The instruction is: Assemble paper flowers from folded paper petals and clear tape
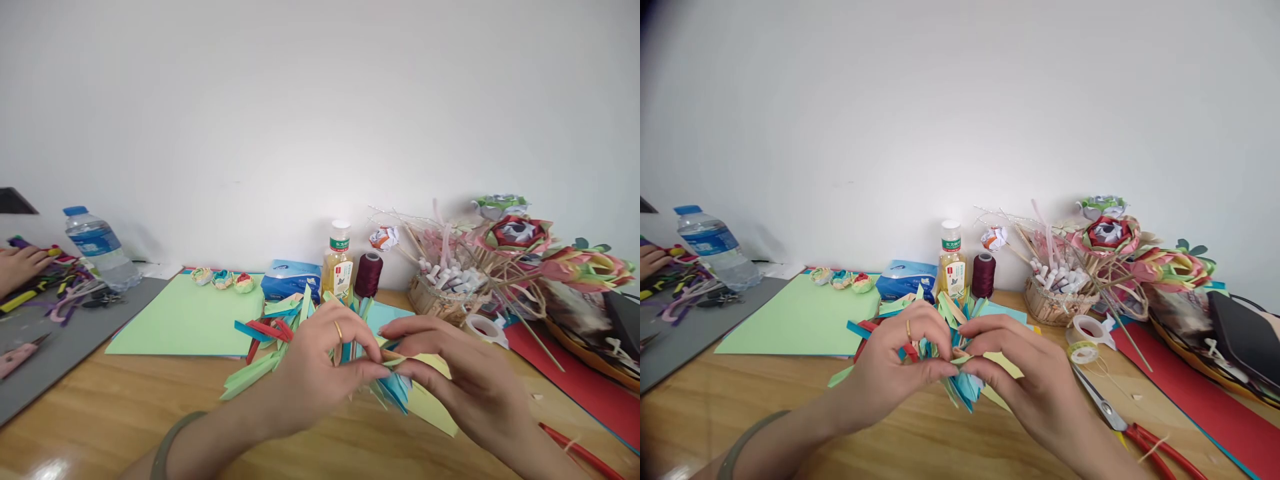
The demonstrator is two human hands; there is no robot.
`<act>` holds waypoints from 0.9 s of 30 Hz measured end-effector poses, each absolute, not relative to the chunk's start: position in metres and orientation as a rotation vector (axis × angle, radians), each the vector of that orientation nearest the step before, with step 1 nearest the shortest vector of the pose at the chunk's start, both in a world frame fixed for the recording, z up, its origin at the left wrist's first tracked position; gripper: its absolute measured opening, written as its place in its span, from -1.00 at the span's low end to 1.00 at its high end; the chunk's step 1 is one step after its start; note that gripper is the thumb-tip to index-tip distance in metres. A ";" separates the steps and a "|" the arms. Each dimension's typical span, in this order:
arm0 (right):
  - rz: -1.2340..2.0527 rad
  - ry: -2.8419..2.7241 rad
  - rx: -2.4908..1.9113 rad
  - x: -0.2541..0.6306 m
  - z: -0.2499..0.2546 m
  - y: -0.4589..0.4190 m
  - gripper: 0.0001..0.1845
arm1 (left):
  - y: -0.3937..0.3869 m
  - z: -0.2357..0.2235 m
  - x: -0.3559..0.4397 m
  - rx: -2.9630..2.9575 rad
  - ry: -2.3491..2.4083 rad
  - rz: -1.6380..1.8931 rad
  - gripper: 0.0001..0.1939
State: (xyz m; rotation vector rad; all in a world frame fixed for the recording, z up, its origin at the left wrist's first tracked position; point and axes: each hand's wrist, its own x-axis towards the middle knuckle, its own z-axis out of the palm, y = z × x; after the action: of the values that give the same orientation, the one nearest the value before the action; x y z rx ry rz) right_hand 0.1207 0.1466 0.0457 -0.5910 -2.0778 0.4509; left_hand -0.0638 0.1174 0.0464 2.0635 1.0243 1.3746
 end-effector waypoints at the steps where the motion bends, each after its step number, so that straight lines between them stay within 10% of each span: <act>1: 0.539 -2.067 -0.615 0.120 0.046 0.147 -0.94 | 0.118 0.047 -0.066 1.986 1.020 1.284 -0.94; 27: 1.188 -2.147 -0.800 0.122 0.052 0.147 -0.86 | 0.123 0.050 -0.068 1.328 1.000 0.833 -0.84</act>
State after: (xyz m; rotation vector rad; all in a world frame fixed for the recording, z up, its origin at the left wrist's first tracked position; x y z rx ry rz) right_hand 0.1217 0.1470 0.0520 -0.7997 -2.1469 1.1876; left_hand -0.0679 0.1228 0.0502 1.3279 1.0002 0.8335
